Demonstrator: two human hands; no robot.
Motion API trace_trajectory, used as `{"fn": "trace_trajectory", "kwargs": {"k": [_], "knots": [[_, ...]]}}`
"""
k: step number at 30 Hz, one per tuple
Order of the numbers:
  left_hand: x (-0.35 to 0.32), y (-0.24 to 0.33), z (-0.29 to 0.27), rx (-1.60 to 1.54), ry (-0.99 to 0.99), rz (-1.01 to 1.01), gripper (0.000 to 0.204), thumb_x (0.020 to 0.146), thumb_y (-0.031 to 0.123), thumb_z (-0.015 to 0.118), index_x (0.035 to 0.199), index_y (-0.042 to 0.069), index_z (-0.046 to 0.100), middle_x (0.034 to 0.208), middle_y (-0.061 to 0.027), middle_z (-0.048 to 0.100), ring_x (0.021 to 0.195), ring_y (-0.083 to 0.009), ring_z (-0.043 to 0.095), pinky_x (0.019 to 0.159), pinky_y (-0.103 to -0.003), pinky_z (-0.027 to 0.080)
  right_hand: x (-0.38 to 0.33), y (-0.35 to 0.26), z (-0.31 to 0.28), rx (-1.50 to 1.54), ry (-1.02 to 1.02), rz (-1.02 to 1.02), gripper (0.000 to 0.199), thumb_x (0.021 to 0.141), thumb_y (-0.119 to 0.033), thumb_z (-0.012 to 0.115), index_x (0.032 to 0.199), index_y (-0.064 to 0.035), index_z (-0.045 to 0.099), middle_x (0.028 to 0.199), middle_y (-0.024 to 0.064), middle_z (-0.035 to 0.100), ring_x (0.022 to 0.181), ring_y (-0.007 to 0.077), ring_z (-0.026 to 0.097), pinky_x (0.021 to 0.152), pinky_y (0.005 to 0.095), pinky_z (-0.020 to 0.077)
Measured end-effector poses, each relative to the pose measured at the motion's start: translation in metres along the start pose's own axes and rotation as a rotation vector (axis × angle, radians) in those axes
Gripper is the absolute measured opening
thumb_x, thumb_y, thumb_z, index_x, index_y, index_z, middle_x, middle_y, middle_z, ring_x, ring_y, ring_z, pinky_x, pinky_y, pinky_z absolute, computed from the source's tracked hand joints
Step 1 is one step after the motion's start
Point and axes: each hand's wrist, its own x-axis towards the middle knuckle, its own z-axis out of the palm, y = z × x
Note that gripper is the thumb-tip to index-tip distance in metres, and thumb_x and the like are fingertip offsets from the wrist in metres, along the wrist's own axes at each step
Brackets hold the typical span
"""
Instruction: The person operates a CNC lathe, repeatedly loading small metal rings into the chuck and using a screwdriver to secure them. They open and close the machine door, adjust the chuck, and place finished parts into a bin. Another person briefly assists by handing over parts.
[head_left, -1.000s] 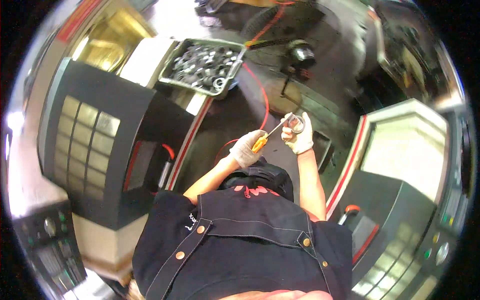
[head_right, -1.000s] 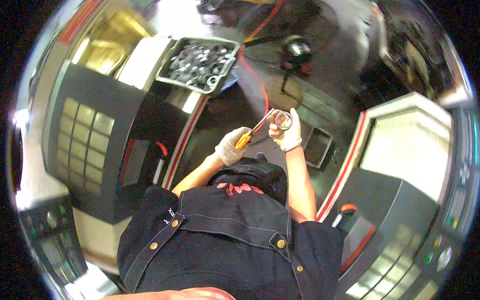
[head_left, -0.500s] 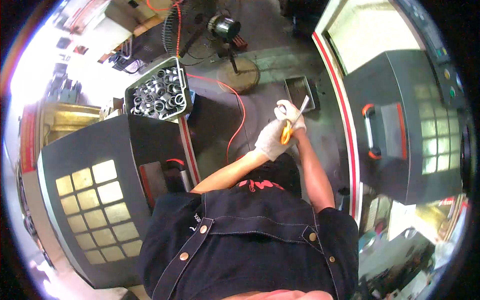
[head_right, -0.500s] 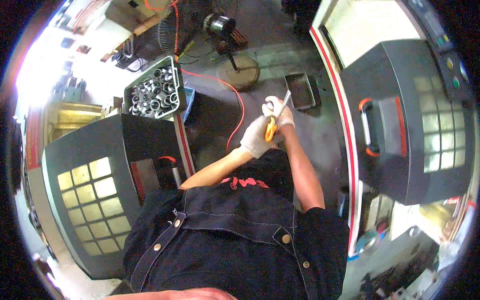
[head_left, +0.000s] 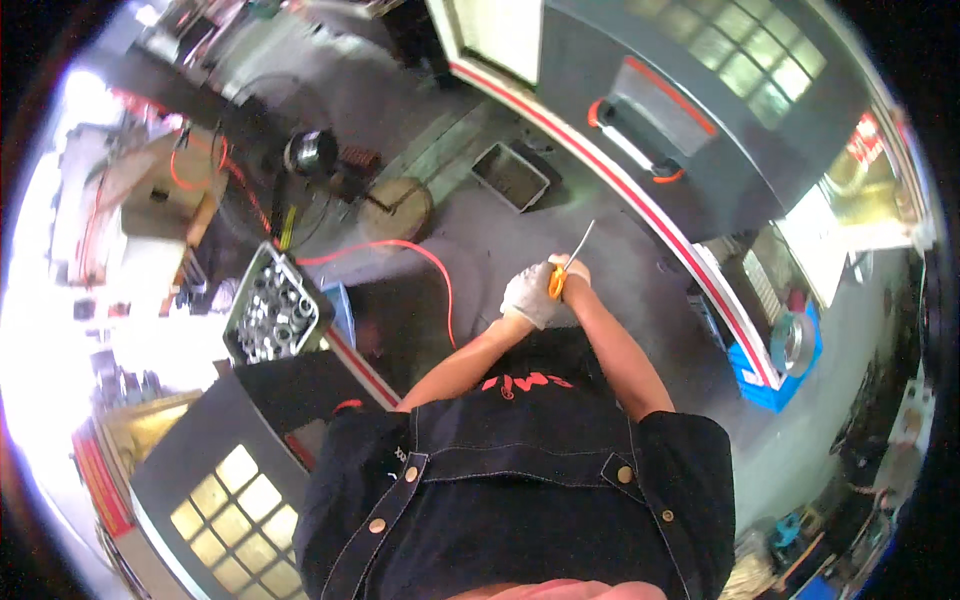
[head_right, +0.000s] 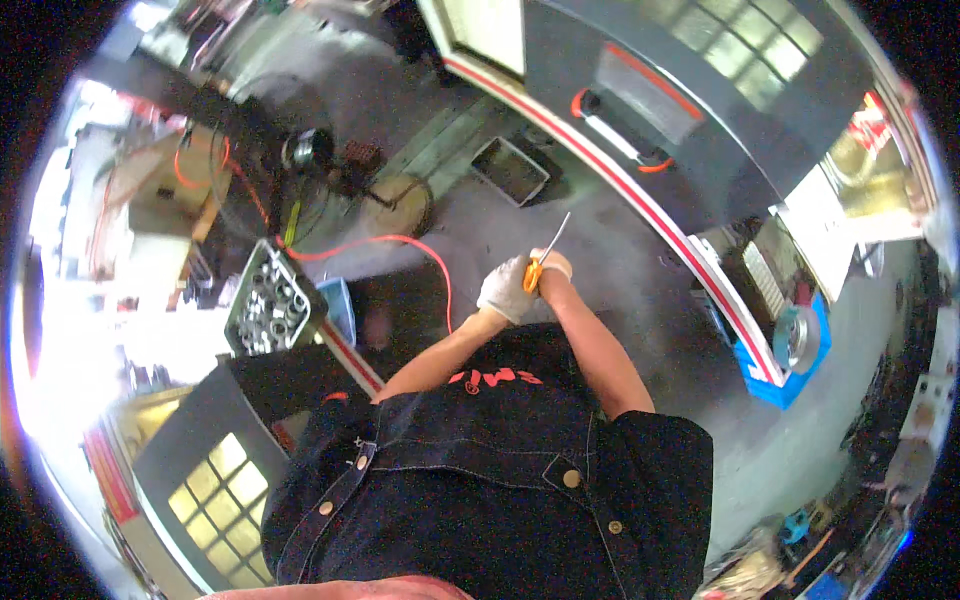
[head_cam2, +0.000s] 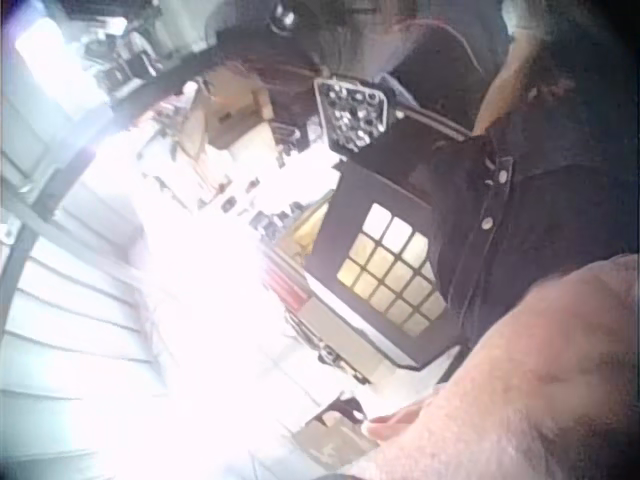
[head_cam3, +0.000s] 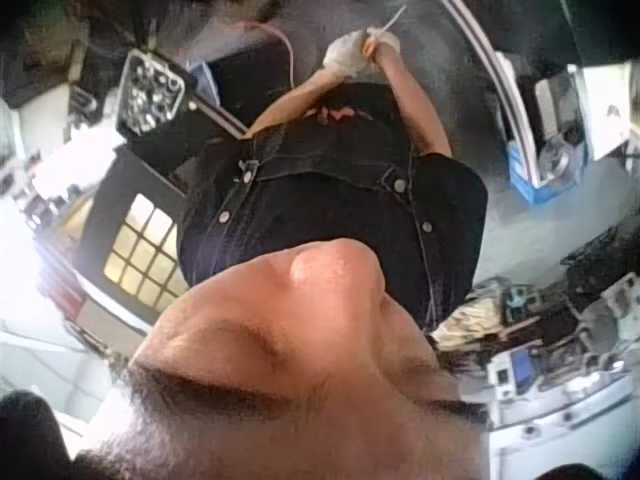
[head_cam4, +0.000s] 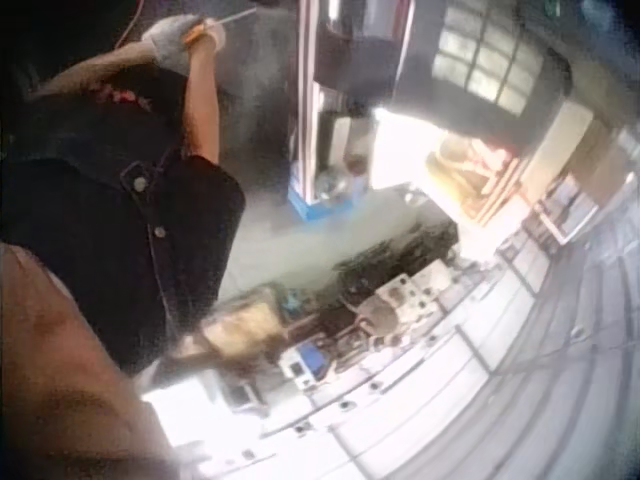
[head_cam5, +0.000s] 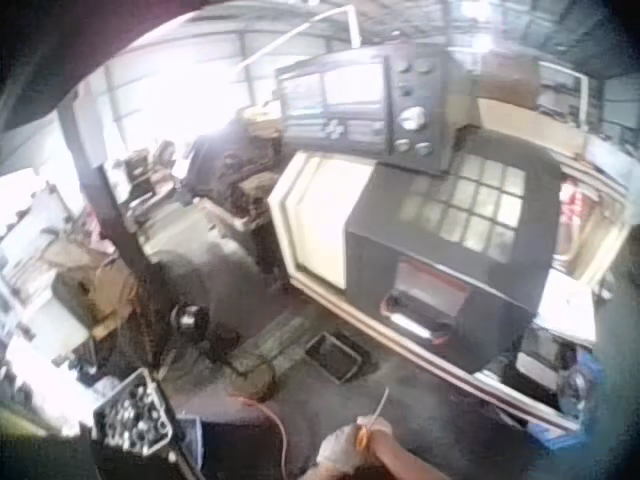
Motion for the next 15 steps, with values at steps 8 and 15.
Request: {"fn": "trace_trajectory", "kwargs": {"k": [8, 15], "knots": [[0.006, 0.091, 0.057, 0.089, -0.411, 0.243, 0.035, 0.070, 0.025, 0.064, 0.098, 0.006, 0.052, 0.089, -0.0181, 0.061, 0.085, -0.0368, 0.058, 0.071, -0.045, 0.047, -0.024, 0.107, -0.056, -0.124, -0.191, -0.421, 0.027, 0.078, -0.028, 0.052, 0.092, -0.0078, 0.063, 0.089, 0.0106, 0.063, 0.079, 0.0244, 0.061, 0.066, 0.0344, 0.0477], [0.022, 0.118, 0.129, -0.026, -0.384, 0.362, 0.032, 0.071, 0.017, 0.064, 0.099, 0.005, 0.053, 0.087, -0.0144, 0.060, 0.081, -0.0333, 0.059, 0.069, -0.039, 0.048, -0.022, 0.185, -0.120, 0.976, -0.231, -0.308, 0.020, 0.081, -0.021, 0.056, 0.096, -0.0083, 0.059, 0.078, 0.0045, 0.061, 0.065, 0.0155, 0.058, 0.052, 0.0294, 0.0466]]}}
